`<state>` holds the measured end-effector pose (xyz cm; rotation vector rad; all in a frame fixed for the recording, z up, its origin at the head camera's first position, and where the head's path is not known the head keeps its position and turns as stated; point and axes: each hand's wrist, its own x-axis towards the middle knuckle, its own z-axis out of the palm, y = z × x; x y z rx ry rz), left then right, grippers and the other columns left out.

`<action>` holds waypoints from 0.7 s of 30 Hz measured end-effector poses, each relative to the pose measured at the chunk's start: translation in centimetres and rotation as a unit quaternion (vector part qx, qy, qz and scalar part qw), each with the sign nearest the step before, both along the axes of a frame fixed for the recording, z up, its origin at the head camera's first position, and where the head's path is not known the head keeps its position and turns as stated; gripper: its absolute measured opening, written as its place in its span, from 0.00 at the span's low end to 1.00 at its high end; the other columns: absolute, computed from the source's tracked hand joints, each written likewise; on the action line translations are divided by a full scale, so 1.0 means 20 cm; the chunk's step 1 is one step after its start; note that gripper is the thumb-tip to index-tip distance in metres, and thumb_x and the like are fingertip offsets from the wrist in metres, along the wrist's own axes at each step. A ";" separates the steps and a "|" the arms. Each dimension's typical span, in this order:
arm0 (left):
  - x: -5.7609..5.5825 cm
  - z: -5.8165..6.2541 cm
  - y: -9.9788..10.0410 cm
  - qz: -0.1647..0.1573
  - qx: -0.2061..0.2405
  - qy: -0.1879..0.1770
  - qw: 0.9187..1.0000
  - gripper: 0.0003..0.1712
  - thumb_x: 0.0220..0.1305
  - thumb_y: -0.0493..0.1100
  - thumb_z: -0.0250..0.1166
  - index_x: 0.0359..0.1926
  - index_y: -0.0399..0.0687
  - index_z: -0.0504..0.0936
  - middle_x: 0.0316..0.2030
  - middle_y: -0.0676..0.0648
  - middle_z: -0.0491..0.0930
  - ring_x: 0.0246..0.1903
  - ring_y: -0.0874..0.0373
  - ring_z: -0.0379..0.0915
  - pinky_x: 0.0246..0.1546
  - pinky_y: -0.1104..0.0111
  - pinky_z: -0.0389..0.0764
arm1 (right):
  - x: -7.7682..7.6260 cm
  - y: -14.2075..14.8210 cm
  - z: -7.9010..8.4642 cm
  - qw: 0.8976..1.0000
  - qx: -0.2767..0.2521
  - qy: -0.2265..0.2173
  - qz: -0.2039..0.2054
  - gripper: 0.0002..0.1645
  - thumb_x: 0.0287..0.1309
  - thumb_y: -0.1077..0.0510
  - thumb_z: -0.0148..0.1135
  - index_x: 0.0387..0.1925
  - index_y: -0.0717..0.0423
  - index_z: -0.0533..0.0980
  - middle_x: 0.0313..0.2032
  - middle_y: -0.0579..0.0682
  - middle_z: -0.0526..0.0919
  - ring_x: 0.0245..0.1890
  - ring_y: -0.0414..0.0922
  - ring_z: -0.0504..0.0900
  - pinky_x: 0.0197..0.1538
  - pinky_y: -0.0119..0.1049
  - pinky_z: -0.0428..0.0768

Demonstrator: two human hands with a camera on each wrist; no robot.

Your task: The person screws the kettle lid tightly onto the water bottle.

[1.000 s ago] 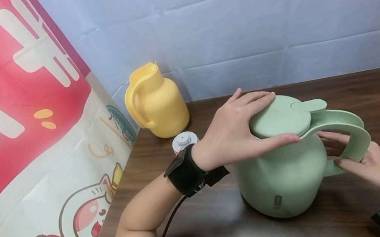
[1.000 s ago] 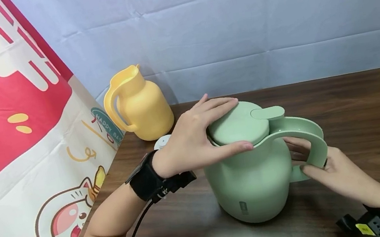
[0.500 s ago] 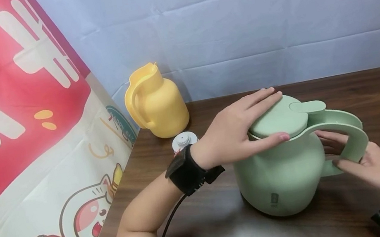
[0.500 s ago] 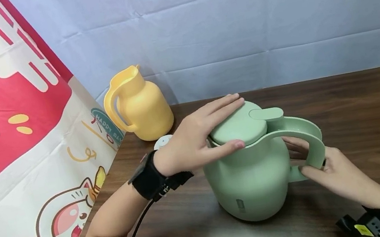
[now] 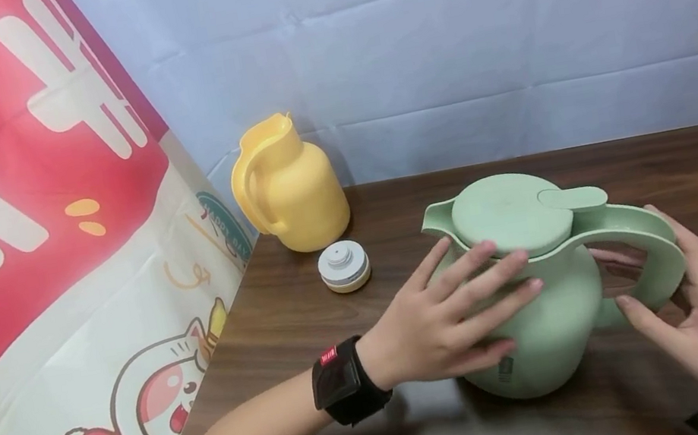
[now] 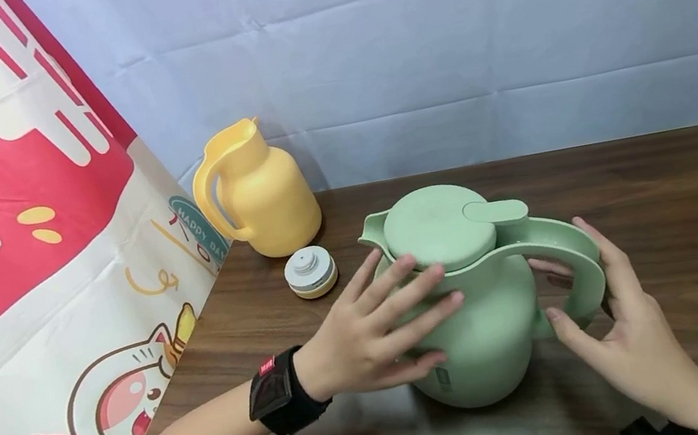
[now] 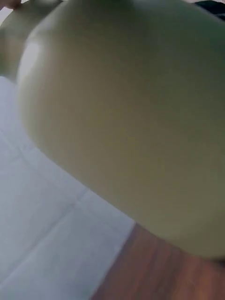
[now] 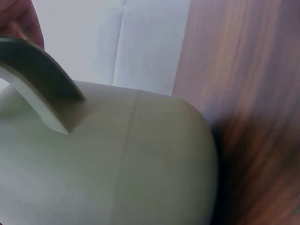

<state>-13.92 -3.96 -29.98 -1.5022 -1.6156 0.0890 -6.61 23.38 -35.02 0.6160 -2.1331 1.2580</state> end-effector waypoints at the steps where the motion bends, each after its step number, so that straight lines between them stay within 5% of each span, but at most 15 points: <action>1: 0.01 -0.03 -0.01 0.004 -0.006 0.003 1.000 0.31 0.68 0.62 0.48 0.64 0.51 0.72 0.62 0.44 0.70 0.64 0.45 0.59 0.61 0.45 0.58 | 0.00 0.00 -0.01 1.000 -0.010 0.007 0.003 0.49 0.50 0.80 0.55 0.71 0.67 0.45 0.63 0.52 0.65 0.55 0.34 0.72 0.47 0.17 0.70; 7: 0.06 -0.18 -0.07 0.018 -0.015 -0.044 0.999 0.32 0.66 0.60 0.51 0.65 0.50 0.70 0.64 0.43 0.67 0.66 0.44 0.56 0.62 0.45 0.58 | -0.01 -0.03 -0.04 0.995 -0.063 0.067 0.034 0.46 0.59 0.60 0.59 0.68 0.76 0.46 0.63 0.55 0.63 0.49 0.38 0.74 0.45 0.17 0.71; 10: 0.08 -0.25 -0.09 0.023 0.005 -0.092 0.995 0.34 0.63 0.60 0.57 0.65 0.50 0.70 0.65 0.37 0.63 0.66 0.39 0.54 0.62 0.43 0.56 | -0.04 -0.06 -0.06 0.983 -0.093 0.121 0.100 0.49 0.59 0.57 0.61 0.68 0.73 0.42 0.61 0.60 0.65 0.56 0.43 0.72 0.51 0.22 0.71; 13: 0.11 -0.32 -0.12 0.029 0.032 -0.140 0.989 0.35 0.60 0.58 0.62 0.66 0.50 0.69 0.69 0.31 0.52 0.66 0.32 0.50 0.62 0.42 0.55 | -0.05 -0.11 -0.08 0.976 -0.075 0.183 0.090 0.49 0.61 0.53 0.60 0.69 0.67 0.41 0.63 0.65 0.60 0.61 0.48 0.67 0.57 0.25 0.68; 16: 0.12 -0.38 -0.14 0.025 0.057 -0.182 0.981 0.41 0.57 0.55 0.67 0.68 0.50 0.64 0.70 0.27 0.41 0.65 0.26 0.46 0.61 0.43 0.57 | -0.05 -0.16 -0.08 0.966 -0.033 0.254 -0.012 0.47 0.63 0.46 0.55 0.70 0.64 0.43 0.67 0.65 0.52 0.65 0.49 0.60 0.65 0.32 0.59; 21: 0.12 -0.43 -0.14 0.009 0.069 -0.214 0.974 0.47 0.54 0.52 0.71 0.71 0.49 0.58 0.70 0.26 0.38 0.64 0.23 0.43 0.62 0.50 0.60 | -0.06 -0.23 -0.07 0.921 0.021 0.375 -0.108 0.36 0.63 0.48 0.49 0.69 0.58 0.59 0.70 0.61 0.50 0.71 0.57 0.47 0.67 0.60 0.39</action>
